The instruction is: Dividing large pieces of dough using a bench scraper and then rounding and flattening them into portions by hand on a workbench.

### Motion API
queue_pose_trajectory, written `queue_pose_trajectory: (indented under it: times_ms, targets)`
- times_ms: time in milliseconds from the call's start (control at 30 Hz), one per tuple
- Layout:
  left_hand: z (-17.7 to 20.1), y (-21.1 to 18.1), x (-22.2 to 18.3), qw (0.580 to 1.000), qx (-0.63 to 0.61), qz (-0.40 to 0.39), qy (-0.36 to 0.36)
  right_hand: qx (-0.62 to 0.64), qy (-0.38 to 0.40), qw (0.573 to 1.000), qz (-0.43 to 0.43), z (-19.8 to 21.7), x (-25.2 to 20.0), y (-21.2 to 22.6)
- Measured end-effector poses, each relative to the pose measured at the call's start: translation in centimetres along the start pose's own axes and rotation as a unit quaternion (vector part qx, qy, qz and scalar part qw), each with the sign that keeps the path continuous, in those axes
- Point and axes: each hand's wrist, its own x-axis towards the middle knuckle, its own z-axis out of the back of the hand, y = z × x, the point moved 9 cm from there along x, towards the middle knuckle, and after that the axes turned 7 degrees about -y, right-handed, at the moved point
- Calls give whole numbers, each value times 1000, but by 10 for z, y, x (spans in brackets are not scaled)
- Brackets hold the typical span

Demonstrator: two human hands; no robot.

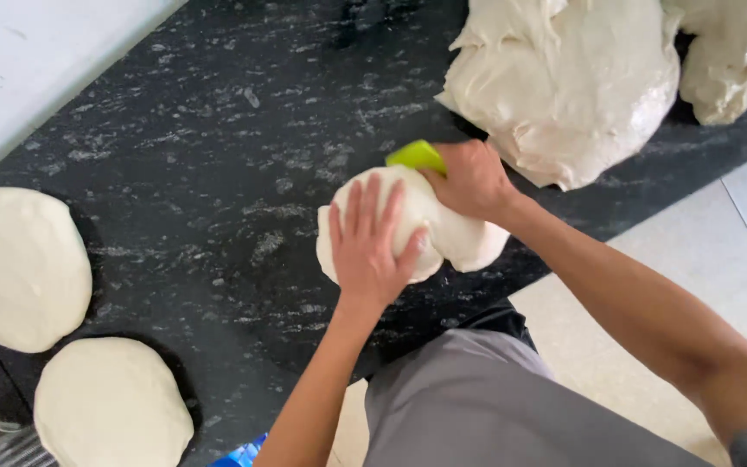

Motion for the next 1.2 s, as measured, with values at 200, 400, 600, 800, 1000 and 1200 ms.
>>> queue_pose_trajectory:
  times_ms: [200,400,600,800,1000,1200]
  targets:
    - [-20,23,20,997,-17,61,34,-89,-63,978,-180,109,-61,-60]
    - [-50,7,72,983,-31,-16,179,-138,14,960,-245,92,-147,-119]
    - [-44,8,64,978,-89,-87,167,22,-85,955,-285,35,-123,-62]
    - [14,86,21,977,-188,74,72,201,-135,946,-216,-60,-92,28]
    - [52,164,-48,910,-271,290,-120,98,-48,983,-148,-93,-9,69]
    - [52,199,-23,922,-245,270,-132,-128,-142,980,-53,0,-6,-13]
